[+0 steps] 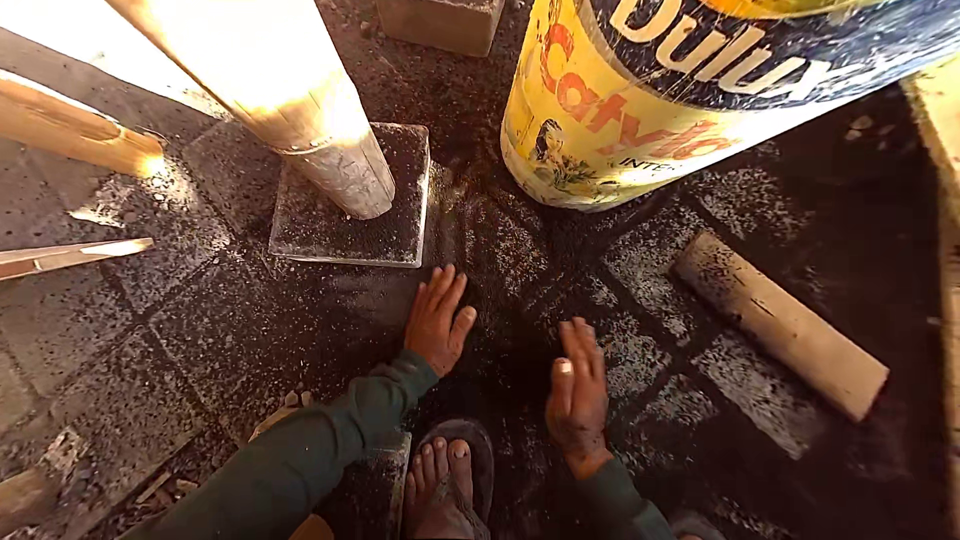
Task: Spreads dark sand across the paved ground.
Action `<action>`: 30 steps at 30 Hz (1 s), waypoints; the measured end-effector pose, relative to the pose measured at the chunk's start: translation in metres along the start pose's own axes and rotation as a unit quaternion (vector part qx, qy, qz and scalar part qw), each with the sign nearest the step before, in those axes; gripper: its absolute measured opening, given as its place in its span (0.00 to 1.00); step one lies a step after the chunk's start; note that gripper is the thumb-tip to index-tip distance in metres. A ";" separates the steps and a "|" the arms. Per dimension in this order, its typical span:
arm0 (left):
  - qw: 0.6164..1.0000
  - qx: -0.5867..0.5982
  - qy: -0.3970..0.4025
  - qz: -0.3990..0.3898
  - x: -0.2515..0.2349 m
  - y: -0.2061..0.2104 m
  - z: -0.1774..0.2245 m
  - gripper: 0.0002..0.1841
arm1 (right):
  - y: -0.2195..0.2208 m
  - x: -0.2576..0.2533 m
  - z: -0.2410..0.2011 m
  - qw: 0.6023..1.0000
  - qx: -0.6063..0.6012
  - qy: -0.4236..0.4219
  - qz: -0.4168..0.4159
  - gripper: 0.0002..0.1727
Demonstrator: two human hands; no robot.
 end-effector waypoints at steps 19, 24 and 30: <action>0.956 0.278 -0.088 -0.006 0.027 0.037 0.043 0.34 | 0.066 -0.012 -0.074 0.960 -0.263 0.070 0.065 0.36; 0.913 0.348 -0.213 0.004 0.038 0.032 0.098 0.32 | 0.019 -0.029 -0.103 0.751 -0.549 0.367 0.005 0.27; 0.938 0.346 -0.005 0.016 0.029 0.026 0.155 0.40 | -0.052 -0.043 -0.058 0.504 -0.740 0.440 0.074 0.29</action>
Point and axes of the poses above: each hand's wrist, its own x-axis away from the middle knuckle, its own y-axis out of the palm, z = x × y, the point moved 1 cm from there along -x, towards the middle knuckle, and after that the axes turned 6 degrees about x, right-handed, at the moved point
